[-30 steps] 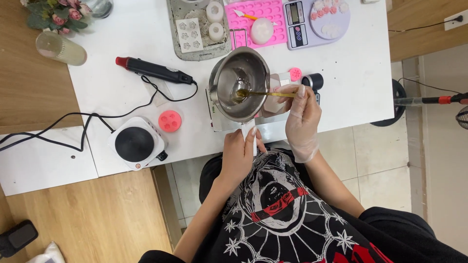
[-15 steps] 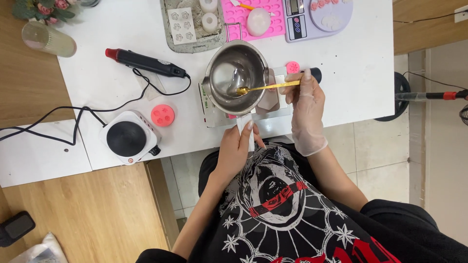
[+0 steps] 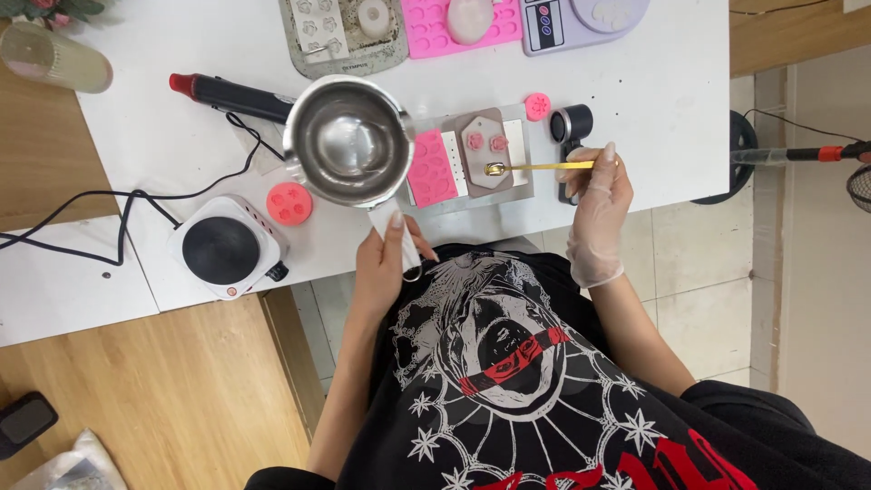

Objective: Pouring melted wax into silicone flower molds and adding decorative elements.

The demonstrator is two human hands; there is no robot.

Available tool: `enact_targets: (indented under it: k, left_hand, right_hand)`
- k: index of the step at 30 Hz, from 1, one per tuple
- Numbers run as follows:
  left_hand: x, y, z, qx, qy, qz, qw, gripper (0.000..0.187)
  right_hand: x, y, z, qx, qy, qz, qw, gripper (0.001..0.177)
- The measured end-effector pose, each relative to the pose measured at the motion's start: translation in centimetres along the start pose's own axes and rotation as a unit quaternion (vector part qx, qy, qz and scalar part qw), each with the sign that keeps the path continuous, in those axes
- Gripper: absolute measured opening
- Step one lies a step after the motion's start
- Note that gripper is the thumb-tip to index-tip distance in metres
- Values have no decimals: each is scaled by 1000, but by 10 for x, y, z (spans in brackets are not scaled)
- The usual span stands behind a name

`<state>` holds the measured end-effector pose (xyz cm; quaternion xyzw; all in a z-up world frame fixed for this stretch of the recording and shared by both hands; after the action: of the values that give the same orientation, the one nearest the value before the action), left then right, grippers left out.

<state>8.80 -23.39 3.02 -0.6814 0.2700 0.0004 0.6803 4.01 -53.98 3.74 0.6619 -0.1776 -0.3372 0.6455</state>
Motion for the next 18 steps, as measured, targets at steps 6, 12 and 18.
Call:
enact_targets:
  k: [6, 12, 18]
  left_hand:
    - [-10, 4, 34, -17, -49, -17, 999, 44]
    - [-13, 5, 36, -3, -49, -36, 998, 45]
    - [-13, 1, 26, -5, -43, -15, 999, 43]
  right_hand:
    - [-4, -8, -5, -26, 9, 29, 999, 42]
    - [-3, -17, -7, -41, 7, 41, 998, 41]
    - [-3, -12, -9, -42, 14, 69, 997, 41]
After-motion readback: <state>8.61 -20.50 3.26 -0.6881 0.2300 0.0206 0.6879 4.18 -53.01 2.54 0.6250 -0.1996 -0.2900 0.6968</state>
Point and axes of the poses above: each hand's wrist, its own x-axis towards the middle knuckle, its own z-axis out of the back of the hand, y = z × x, the point moved 5 cm from there along x, towards the middle knuckle, and after that the axes turned 4 degrees about -z, right-handed, at the moved point
